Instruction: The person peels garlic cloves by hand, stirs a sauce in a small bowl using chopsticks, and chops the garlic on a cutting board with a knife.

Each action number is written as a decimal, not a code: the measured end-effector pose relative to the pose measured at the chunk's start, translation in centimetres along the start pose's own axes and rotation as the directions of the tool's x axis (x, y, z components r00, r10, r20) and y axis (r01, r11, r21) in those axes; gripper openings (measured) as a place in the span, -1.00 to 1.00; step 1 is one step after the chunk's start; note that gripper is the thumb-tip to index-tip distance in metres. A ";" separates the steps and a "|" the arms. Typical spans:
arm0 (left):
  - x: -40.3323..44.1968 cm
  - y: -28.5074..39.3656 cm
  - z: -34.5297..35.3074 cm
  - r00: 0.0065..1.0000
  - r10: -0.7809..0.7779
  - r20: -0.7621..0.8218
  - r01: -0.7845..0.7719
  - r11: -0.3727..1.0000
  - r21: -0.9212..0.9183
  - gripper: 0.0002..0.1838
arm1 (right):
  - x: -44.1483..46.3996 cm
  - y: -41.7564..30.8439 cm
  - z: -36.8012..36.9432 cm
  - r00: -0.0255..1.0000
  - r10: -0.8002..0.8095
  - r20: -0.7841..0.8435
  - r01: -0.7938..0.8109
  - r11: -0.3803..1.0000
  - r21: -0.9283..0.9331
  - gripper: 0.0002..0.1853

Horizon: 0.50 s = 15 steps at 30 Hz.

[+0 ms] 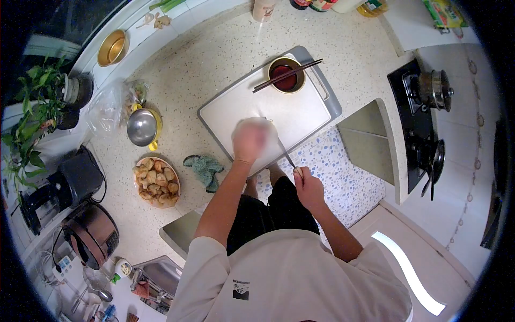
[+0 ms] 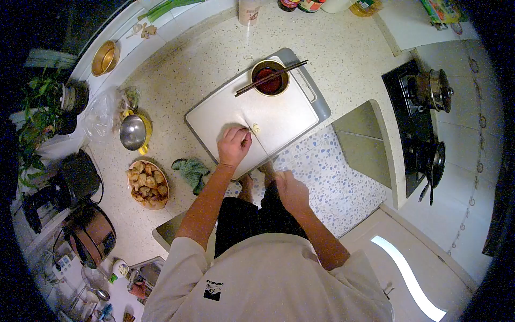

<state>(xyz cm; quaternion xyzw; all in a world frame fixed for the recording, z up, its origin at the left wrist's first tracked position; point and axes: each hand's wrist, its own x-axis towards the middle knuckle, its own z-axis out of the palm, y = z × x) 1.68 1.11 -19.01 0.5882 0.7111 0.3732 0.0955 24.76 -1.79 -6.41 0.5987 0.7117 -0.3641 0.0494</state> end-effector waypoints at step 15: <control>0.5 0.6 -0.5 0.997 0.044 -0.071 -0.049 0.997 -0.065 -0.89 | -0.9 0.3 -0.5 0.999 -0.034 -0.023 0.035 0.999 0.029 -0.69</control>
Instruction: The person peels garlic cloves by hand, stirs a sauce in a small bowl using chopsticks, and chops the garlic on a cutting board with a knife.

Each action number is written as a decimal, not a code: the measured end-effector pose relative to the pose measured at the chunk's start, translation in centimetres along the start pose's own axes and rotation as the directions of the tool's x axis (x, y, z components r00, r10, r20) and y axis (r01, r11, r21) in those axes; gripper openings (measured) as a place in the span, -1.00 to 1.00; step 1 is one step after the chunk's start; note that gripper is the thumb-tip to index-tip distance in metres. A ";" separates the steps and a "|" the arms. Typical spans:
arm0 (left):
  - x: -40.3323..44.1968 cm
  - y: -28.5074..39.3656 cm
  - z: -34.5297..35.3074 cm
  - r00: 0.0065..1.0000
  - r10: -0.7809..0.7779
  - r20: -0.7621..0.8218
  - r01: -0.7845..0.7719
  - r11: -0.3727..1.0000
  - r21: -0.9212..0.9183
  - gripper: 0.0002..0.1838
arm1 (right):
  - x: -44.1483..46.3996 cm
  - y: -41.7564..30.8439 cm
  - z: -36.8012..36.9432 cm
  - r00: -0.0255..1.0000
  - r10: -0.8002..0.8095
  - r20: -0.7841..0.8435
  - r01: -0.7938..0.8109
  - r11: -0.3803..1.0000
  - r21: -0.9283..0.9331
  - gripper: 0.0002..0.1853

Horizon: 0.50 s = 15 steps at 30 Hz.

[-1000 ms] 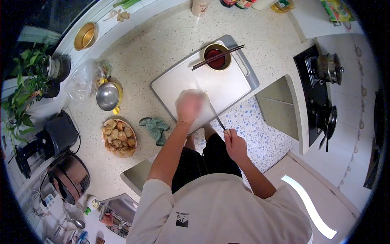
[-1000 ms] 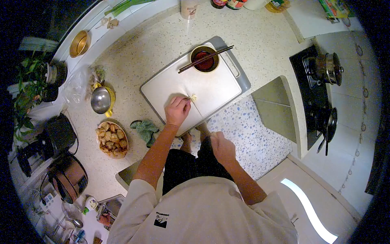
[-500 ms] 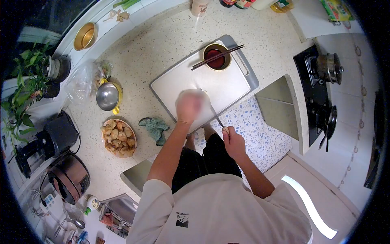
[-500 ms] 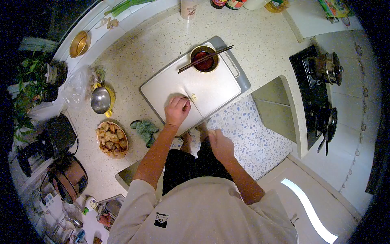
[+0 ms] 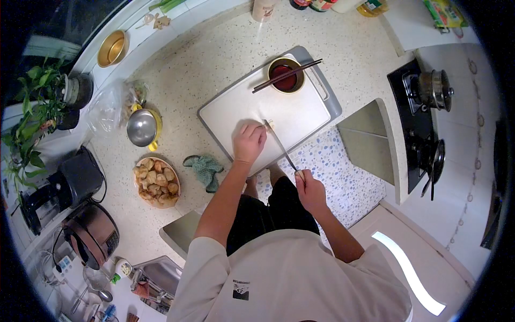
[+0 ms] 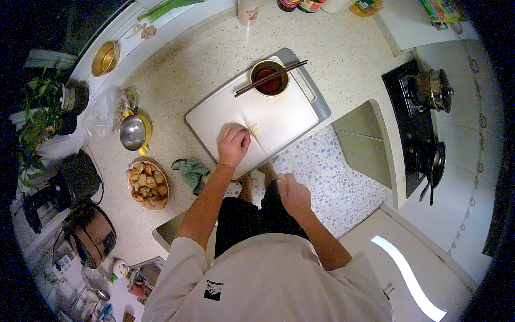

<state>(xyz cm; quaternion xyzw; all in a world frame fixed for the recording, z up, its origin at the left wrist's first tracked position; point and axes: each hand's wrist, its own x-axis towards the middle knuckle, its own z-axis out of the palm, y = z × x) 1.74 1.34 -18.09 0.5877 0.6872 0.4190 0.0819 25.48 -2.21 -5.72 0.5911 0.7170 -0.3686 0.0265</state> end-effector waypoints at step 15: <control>0.4 0.3 -0.3 0.999 0.030 -0.026 -0.030 1.000 0.006 -0.92 | 1.3 0.2 1.7 1.000 0.006 -0.027 -0.008 0.998 -0.055 -0.68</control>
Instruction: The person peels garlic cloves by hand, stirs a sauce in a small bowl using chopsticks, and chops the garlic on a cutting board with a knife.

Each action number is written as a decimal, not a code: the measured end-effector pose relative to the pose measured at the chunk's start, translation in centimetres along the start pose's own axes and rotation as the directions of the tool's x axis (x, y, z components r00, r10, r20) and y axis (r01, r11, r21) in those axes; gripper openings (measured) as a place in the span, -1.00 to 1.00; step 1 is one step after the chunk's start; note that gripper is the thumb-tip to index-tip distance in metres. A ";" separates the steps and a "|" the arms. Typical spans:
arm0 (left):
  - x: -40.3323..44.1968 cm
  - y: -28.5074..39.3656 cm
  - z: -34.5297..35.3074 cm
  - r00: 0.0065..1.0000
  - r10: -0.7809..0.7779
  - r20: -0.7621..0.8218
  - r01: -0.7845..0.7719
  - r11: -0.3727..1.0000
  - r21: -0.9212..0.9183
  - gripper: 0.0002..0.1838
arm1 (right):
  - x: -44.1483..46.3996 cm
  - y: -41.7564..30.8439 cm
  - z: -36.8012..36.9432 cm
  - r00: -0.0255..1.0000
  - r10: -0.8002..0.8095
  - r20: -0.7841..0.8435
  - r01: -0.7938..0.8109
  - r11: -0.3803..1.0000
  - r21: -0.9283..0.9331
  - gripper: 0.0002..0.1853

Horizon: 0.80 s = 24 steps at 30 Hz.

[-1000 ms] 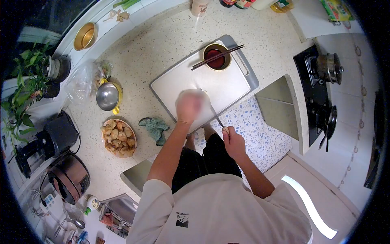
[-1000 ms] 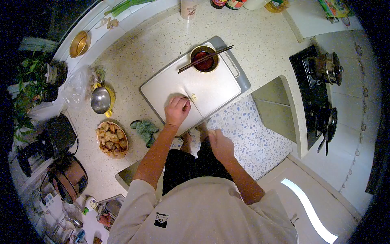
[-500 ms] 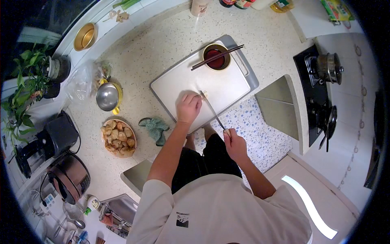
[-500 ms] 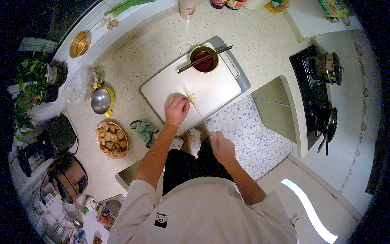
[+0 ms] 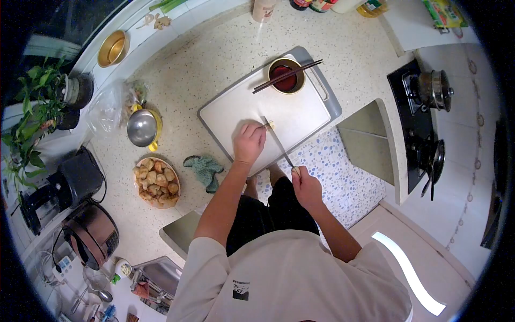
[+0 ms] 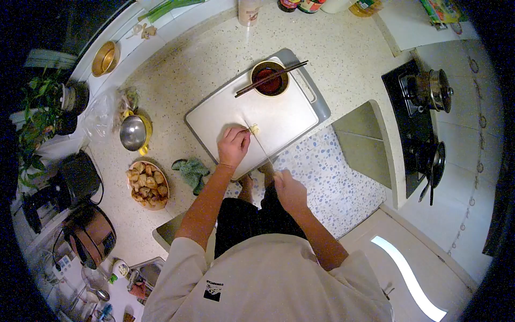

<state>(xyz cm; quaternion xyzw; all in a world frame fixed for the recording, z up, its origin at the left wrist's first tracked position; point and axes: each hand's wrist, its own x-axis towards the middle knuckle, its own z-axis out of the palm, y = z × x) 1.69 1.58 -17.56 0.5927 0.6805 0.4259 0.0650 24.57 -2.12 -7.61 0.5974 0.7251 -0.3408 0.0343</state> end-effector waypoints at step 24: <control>-0.2 -0.1 0.1 1.000 -0.013 0.015 0.013 1.000 -0.004 -0.91 | -1.3 -0.3 -1.3 1.000 -0.004 0.013 0.004 1.000 0.019 -0.68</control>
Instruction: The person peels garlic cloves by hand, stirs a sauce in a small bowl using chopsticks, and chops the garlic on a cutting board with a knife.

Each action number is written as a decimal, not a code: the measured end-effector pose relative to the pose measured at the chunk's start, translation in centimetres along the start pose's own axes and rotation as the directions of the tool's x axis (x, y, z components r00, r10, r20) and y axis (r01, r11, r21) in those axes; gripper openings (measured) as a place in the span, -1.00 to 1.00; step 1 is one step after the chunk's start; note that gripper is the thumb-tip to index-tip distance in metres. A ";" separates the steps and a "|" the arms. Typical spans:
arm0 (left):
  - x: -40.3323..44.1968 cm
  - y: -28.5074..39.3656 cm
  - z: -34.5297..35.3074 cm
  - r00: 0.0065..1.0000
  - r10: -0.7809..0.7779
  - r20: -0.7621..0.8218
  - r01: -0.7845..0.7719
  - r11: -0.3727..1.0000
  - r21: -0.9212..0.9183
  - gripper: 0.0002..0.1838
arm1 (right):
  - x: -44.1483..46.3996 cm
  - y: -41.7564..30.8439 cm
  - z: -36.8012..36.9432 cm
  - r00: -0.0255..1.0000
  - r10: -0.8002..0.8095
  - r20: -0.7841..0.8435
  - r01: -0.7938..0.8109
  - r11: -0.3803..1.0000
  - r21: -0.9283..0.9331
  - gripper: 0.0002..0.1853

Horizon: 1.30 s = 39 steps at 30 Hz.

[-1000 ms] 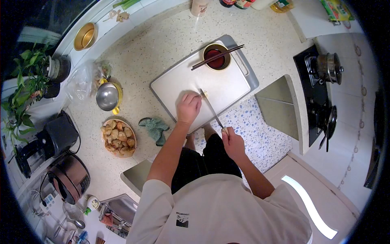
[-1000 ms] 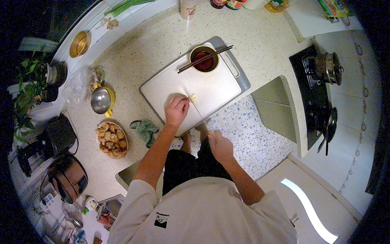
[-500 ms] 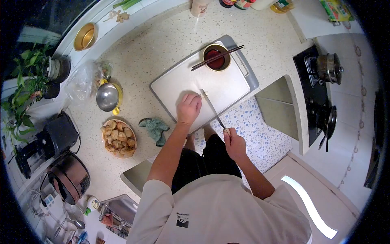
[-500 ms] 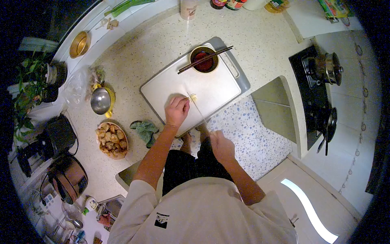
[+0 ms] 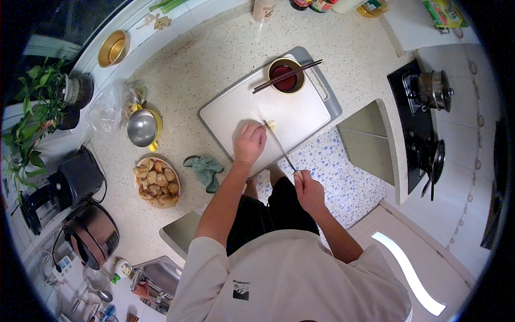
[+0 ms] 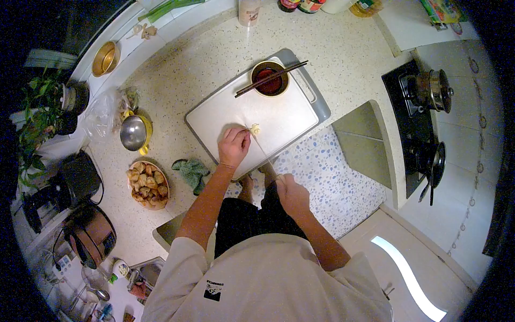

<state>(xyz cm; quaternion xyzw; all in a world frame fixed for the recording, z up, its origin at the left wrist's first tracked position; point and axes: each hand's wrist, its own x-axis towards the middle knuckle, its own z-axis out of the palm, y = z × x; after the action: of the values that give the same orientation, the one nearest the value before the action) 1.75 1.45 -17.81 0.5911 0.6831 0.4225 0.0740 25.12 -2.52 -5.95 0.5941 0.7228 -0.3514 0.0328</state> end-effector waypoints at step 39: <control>-1.4 -1.3 -1.7 0.997 -0.080 -0.002 0.080 0.997 -0.020 -0.73 | 0.9 1.0 0.6 1.000 -0.019 -0.004 0.019 1.000 -0.013 -0.70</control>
<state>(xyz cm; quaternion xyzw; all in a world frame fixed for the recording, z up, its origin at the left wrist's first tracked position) 0.17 -0.51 -18.15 0.5619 0.7022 0.4266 0.0957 25.47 -2.04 -7.28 0.5878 0.7306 -0.3459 0.0317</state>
